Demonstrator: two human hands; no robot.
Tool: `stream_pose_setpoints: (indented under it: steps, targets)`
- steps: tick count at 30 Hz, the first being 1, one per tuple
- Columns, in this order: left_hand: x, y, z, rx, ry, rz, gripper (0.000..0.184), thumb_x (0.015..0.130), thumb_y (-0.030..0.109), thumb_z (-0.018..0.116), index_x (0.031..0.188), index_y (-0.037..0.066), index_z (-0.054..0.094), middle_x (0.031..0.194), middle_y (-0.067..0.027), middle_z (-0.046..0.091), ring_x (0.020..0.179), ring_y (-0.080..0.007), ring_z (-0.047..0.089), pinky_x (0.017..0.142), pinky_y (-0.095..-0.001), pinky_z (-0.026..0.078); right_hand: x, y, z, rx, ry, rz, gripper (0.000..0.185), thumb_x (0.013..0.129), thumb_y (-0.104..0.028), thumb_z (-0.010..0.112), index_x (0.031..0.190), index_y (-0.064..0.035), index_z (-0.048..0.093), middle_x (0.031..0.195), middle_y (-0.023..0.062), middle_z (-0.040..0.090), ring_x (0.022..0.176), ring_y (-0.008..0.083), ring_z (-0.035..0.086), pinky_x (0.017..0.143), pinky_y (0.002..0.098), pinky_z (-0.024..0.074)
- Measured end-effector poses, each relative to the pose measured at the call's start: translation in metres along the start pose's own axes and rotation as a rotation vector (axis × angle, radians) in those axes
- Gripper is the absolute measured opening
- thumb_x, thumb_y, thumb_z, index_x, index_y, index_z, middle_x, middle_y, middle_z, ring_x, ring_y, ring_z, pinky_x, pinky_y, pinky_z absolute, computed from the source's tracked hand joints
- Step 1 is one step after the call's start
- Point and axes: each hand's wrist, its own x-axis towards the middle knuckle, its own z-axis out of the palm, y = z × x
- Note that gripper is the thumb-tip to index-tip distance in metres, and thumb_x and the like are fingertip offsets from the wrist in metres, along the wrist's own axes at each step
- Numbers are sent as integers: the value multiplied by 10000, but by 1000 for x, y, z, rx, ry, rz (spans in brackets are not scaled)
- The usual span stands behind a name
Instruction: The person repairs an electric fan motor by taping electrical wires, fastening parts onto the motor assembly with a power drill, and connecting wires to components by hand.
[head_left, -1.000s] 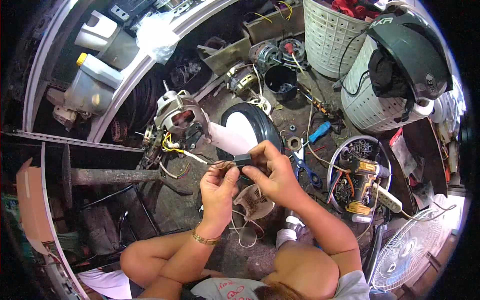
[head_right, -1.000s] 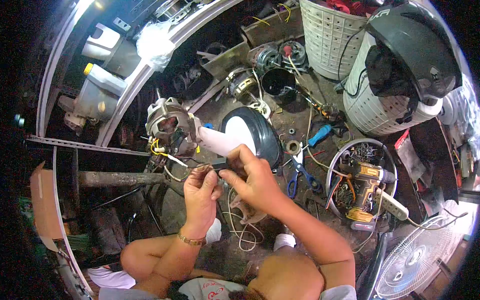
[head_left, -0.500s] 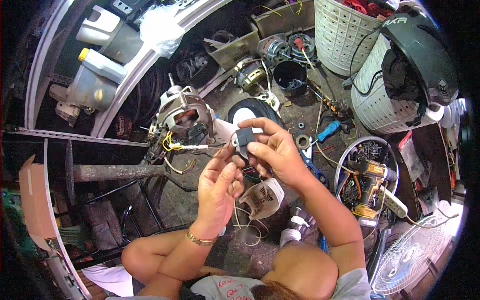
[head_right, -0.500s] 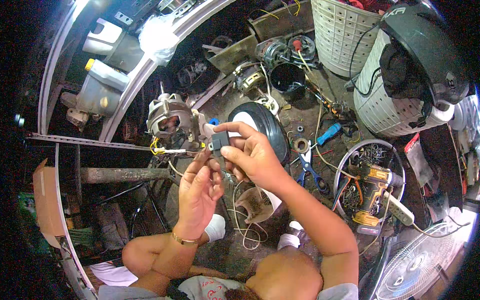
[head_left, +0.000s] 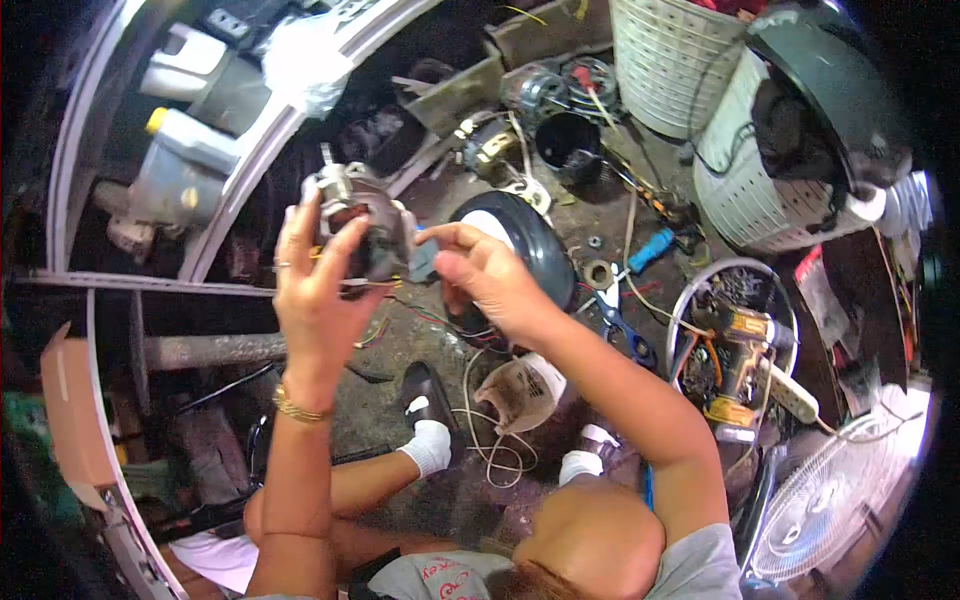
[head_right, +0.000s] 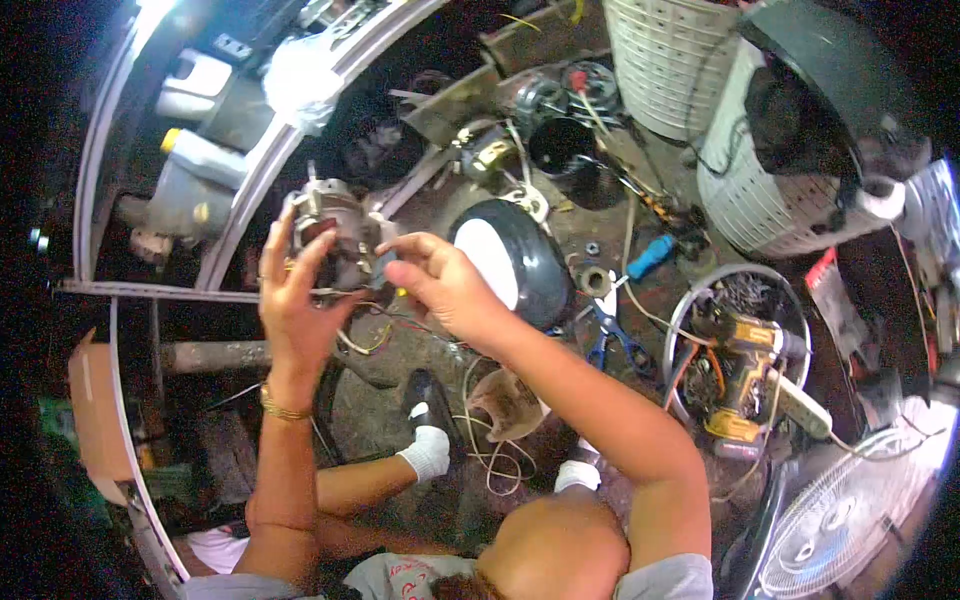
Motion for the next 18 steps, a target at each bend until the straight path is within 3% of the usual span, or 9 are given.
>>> stream_pose_setpoints:
  steps: [1, 4, 5, 7, 12, 14, 16, 18]
  targets:
    - [3, -6, 0, -2, 8, 40, 735, 508, 139, 892, 1202, 173, 651, 1432, -157, 460, 1303, -373, 453, 1065, -438, 403, 0, 2, 4, -5, 11, -30, 591, 889, -504, 649, 1257, -56, 536, 773, -11, 538, 640, 79, 519, 588, 245, 433]
    - [12, -23, -4, -54, 34, 139, 627, 560, 134, 858, 1161, 140, 679, 1384, -184, 502, 1237, -360, 528, 1021, -428, 444, 1, 2, 11, 92, -104, -63, 497, 879, -325, 718, 1254, -55, 536, 787, -15, 539, 631, 73, 523, 565, 228, 437]
    - [15, -28, -7, -54, 16, 158, 639, 536, 139, 860, 1153, 139, 690, 1381, -181, 507, 1233, -348, 532, 1014, -420, 451, 4, 0, 15, 90, -102, -62, 497, 879, -325, 718, 1254, -55, 536, 787, -15, 539, 631, 73, 523, 565, 228, 437]
    - [23, -39, -12, -62, -23, 183, 653, 511, 149, 848, 1147, 139, 701, 1377, -173, 514, 1230, -335, 538, 999, -412, 464, 12, -7, 26, 116, -141, -59, 420, 887, -224, 706, 1238, -67, 537, 781, -17, 534, 620, 69, 542, 531, 220, 449]
    - [44, -66, -37, -95, -116, 203, 584, 575, 116, 808, 1144, 75, 686, 1306, -185, 561, 1178, -355, 577, 980, -420, 476, 39, -34, 54, 100, -260, -158, 288, 919, -159, 633, 1186, -83, 554, 769, -14, 551, 601, 64, 574, 505, 223, 470]
    - [46, -83, -41, -82, -109, 173, 586, 576, 101, 807, 1145, 56, 675, 1302, -189, 558, 1193, -351, 566, 989, -421, 470, 52, -35, 60, 72, -303, -119, 303, 914, -179, 645, 1190, -77, 568, 786, -13, 568, 621, 70, 591, 528, 225, 497]
    - [40, -96, -39, -233, -153, 53, 580, 583, 101, 799, 1147, 57, 672, 1299, -187, 556, 1206, -353, 551, 1019, -418, 443, 64, -34, 66, 65, -278, -165, 280, 898, -161, 650, 1140, -34, 585, 762, 32, 625, 583, 91, 619, 467, 239, 492]
    - [39, -108, -38, -289, -192, 62, 588, 581, 141, 805, 1149, 66, 674, 1305, -183, 552, 1204, -350, 551, 1013, -416, 444, 76, -36, 63, 149, -378, -192, 417, 845, -37, 647, 1249, -10, 550, 777, 39, 615, 632, 106, 623, 538, 247, 521]
